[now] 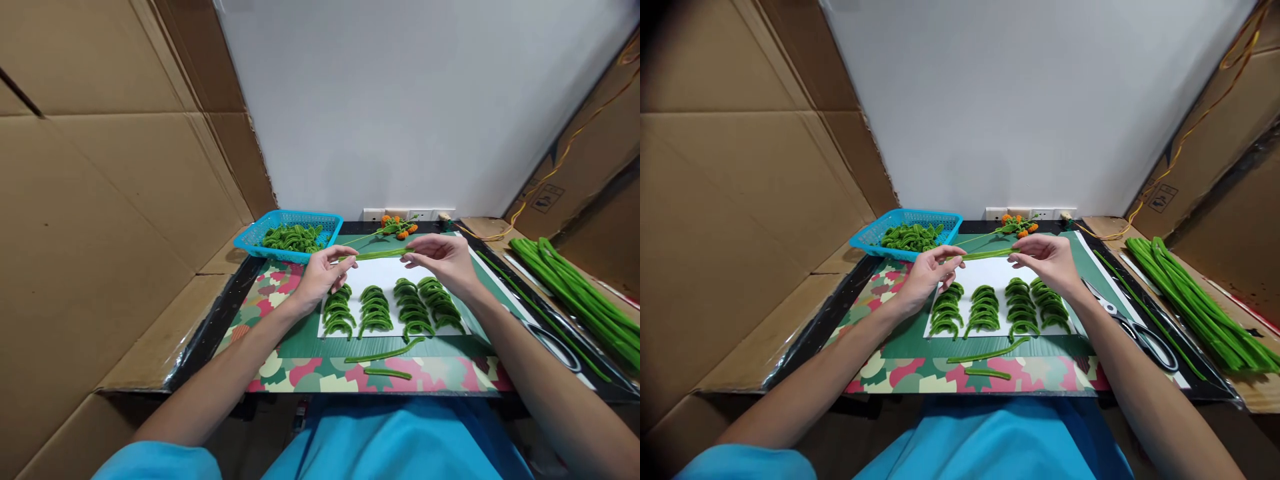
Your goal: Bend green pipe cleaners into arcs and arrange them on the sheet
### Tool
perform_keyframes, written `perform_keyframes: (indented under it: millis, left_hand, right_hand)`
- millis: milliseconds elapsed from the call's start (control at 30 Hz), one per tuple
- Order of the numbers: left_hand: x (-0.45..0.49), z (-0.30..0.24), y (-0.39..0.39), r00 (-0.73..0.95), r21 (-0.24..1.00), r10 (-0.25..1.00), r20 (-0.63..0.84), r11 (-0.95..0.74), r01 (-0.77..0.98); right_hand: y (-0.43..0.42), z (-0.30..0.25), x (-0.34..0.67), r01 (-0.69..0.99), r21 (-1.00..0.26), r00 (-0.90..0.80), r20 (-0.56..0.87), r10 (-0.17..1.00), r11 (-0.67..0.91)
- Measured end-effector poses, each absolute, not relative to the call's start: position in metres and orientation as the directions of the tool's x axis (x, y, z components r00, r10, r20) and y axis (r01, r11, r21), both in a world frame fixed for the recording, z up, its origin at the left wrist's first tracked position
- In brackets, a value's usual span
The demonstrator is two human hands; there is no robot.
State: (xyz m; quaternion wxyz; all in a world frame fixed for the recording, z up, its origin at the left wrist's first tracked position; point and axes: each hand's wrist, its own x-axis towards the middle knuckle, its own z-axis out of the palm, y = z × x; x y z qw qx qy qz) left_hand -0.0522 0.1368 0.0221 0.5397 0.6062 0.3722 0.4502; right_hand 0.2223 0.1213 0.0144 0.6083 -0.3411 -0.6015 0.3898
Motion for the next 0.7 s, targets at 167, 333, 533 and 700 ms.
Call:
perform_keyframes:
  millis: [167,333,533,700]
  left_hand:
    - [-0.052,0.024,0.135,0.332,0.983,0.933,0.142,-0.173,0.066]
    - [-0.05,0.022,0.135,0.332,0.978,0.929,0.163,-0.197,0.069]
    - [-0.049,0.02,0.132,0.368,0.983,0.919,0.141,-0.175,0.06]
    - [-0.048,0.021,0.131,0.409,0.985,0.903,0.135,-0.165,0.041]
  right_hand:
    - [0.117,0.016,0.215,-0.07,-0.893,-0.056,0.448,0.892,0.444]
    - [0.115,0.014,0.206,-0.035,-0.898,-0.101,0.441,0.892,0.44]
    - [0.11,0.011,0.197,0.003,-0.893,-0.147,0.445,0.883,0.451]
    - [0.108,0.008,0.195,0.061,-0.885,-0.148,0.449,0.881,0.461]
